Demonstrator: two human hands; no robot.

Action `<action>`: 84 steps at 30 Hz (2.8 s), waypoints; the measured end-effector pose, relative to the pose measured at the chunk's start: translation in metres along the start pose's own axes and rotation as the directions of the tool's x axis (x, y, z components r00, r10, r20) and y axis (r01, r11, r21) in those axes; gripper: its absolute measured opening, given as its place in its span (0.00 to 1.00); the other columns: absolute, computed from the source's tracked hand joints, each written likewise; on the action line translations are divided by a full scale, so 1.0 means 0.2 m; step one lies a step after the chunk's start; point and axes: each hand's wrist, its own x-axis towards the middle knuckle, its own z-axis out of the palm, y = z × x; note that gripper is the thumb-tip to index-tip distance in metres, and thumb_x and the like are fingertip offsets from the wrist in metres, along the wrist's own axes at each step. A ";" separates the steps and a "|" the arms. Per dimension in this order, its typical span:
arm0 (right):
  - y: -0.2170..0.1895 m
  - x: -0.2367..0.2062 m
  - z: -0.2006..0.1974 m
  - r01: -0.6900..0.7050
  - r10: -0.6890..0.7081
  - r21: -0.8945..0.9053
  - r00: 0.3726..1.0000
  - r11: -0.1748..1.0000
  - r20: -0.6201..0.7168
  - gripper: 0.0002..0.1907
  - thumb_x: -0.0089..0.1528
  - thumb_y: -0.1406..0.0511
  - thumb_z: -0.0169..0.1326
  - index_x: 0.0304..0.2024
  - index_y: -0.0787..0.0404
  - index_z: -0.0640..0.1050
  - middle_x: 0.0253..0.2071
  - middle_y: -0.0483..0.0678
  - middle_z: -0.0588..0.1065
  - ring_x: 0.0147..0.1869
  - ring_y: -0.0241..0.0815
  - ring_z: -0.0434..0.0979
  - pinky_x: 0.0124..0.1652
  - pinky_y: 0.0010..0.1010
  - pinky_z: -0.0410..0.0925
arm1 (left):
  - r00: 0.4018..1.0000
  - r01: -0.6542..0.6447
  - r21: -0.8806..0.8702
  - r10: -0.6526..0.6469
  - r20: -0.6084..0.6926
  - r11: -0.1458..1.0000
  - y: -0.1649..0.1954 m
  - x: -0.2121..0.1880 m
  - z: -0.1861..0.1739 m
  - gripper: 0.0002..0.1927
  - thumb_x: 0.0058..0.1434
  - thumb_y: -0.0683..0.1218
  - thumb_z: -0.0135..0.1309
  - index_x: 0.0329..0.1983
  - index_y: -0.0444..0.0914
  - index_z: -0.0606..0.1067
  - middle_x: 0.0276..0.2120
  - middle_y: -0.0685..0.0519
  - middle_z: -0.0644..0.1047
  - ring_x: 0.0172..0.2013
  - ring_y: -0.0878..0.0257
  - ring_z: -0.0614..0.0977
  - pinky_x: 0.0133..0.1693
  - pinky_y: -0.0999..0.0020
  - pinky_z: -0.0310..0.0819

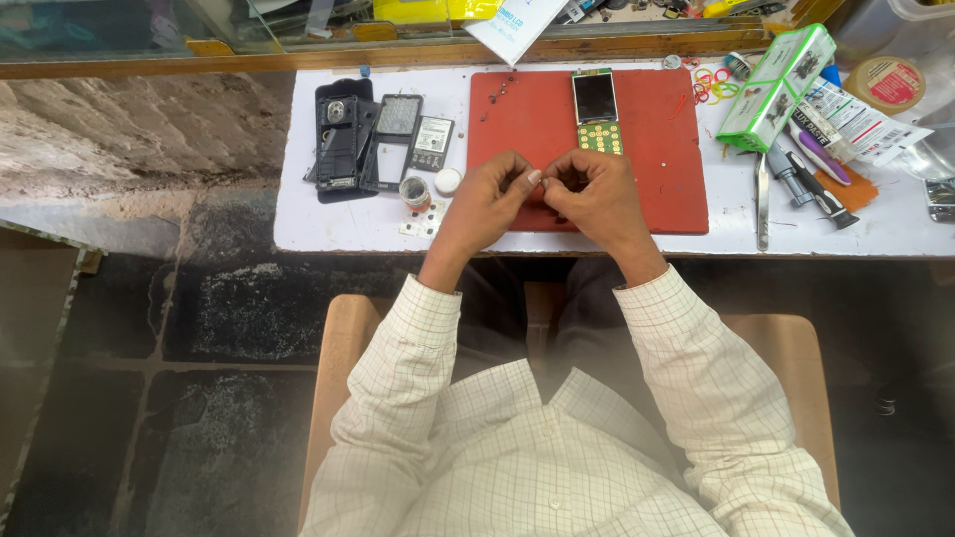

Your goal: The person opens a small parts box and selects a tiny component, then uses scissors to trim a wire on a disassembled mobile phone. They apply flux paste to the circuit board and use a soldering iron with tweezers to solder the component onto the board.

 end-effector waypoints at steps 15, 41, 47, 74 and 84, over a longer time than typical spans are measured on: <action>0.00 -0.01 0.03 0.139 -0.152 -0.168 0.986 0.976 -0.064 0.03 0.59 0.72 0.60 0.30 0.66 0.80 0.23 0.43 0.77 0.26 0.26 0.72 0.27 0.18 0.66 | 0.989 -0.064 0.119 0.079 -0.126 0.991 0.01 -0.03 0.06 0.09 0.67 0.45 0.54 0.34 0.34 0.71 0.25 0.51 0.75 0.25 0.61 0.75 0.30 0.65 0.69; -0.02 0.00 0.00 0.060 -0.065 -0.129 0.997 0.990 -0.041 0.02 0.57 0.74 0.57 0.29 0.66 0.80 0.23 0.44 0.77 0.25 0.27 0.73 0.26 0.19 0.68 | 0.984 -0.088 0.056 0.096 -0.148 0.995 0.02 -0.03 0.04 0.09 0.70 0.45 0.52 0.36 0.35 0.70 0.24 0.54 0.71 0.25 0.68 0.69 0.28 0.69 0.65; -0.04 0.01 -0.11 -0.018 0.029 0.210 0.998 0.977 -0.053 0.02 0.61 0.74 0.55 0.35 0.68 0.79 0.29 0.48 0.78 0.28 0.31 0.78 0.29 0.25 0.75 | 0.990 -0.035 -0.046 0.028 -0.139 0.998 0.06 -0.01 0.04 0.11 0.73 0.47 0.51 0.37 0.36 0.70 0.24 0.57 0.68 0.26 0.71 0.66 0.28 0.72 0.64; -0.10 -0.21 -0.17 -0.051 0.074 0.152 0.986 0.987 -0.147 0.09 0.64 0.68 0.60 0.46 0.65 0.81 0.31 0.43 0.79 0.31 0.30 0.77 0.32 0.20 0.72 | 0.982 0.035 -0.306 -0.090 -0.167 0.951 0.15 -0.05 0.15 0.10 0.71 0.48 0.52 0.37 0.37 0.73 0.26 0.60 0.71 0.27 0.73 0.69 0.29 0.76 0.67; -0.21 -0.15 0.00 -0.161 0.186 0.199 0.976 0.967 -0.111 0.05 0.65 0.69 0.58 0.37 0.66 0.81 0.27 0.43 0.77 0.25 0.27 0.71 0.24 0.18 0.66 | 0.987 0.017 -0.323 -0.068 -0.146 0.946 0.17 -0.11 0.13 0.11 0.73 0.48 0.52 0.36 0.37 0.73 0.25 0.59 0.70 0.27 0.73 0.68 0.30 0.76 0.65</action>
